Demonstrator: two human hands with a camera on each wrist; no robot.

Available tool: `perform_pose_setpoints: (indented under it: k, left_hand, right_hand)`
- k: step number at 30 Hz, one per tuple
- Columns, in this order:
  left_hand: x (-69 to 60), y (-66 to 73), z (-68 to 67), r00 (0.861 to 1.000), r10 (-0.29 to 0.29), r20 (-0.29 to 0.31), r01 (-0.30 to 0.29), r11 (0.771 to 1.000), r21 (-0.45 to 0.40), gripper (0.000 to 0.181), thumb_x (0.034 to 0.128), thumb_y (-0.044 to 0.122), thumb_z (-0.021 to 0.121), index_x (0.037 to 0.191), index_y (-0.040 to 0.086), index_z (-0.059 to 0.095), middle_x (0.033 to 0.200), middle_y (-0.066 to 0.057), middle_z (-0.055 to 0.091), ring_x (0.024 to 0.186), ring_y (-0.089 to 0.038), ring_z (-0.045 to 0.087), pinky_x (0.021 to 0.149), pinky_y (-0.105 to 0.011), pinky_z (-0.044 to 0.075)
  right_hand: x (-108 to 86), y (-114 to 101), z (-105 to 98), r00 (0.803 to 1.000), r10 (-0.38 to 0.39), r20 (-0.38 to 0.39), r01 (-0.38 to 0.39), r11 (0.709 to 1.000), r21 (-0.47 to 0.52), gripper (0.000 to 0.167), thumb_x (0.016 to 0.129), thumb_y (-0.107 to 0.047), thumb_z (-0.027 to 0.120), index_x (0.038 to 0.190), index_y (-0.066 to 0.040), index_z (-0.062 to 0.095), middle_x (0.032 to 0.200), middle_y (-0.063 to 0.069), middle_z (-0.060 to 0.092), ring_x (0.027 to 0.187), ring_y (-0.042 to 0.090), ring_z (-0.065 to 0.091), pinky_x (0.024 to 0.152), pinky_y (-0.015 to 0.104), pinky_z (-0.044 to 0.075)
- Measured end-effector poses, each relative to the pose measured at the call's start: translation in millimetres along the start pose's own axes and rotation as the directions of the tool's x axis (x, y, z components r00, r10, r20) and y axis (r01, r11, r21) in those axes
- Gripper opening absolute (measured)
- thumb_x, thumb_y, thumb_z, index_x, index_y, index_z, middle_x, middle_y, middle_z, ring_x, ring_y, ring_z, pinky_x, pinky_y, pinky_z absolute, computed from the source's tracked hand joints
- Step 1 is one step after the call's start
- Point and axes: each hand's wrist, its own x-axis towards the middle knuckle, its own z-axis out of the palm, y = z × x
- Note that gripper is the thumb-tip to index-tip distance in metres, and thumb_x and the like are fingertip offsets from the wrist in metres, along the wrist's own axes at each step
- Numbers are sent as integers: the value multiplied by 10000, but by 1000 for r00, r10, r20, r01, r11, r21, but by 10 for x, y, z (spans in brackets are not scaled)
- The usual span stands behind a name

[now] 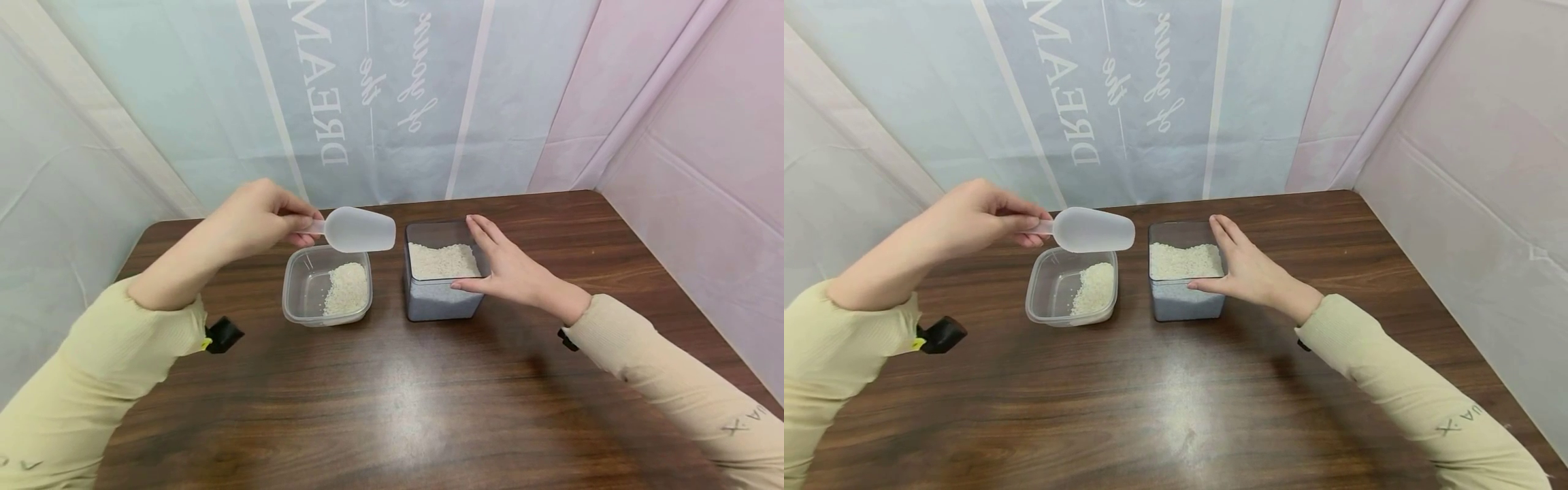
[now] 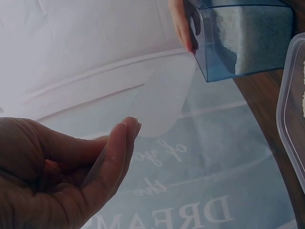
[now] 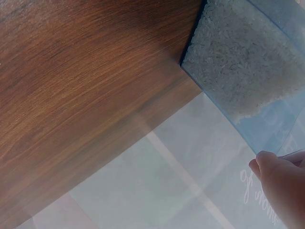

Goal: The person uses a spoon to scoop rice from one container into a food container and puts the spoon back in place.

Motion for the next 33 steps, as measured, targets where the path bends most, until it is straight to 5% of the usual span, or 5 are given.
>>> perform_pose_setpoints:
  k: [14,20,33]
  left_hand:
    - [70,114,90,999,43,-33,-40,995,95,191,884,10,528,990,-25,684,826,-101,685,613,-63,635,550,-175,530]
    - [124,164,128,998,42,-52,-35,991,132,204,885,14,519,994,-3,691,820,-81,687,630,-77,637,634,-212,534]
    - [291,265,250,992,109,-62,-85,947,309,300,826,-53,467,977,31,712,810,-51,686,672,-134,611,553,-191,474]
  right_hand:
    - [5,0,7,1000,-6,-1,6,1000,-4,1048,732,-503,703,1447,-7,119,1494,113,132,1353,272,182,1082,458,276]
    - [3,7,7,1000,-2,1,2,1000,-5,1047,736,-508,696,1450,-17,108,1497,108,126,1356,270,173,1083,460,272]
    - [10,-9,-18,1000,-4,2,4,1000,4,1064,724,-533,694,1452,-21,111,1494,103,130,1345,281,202,1077,464,282]
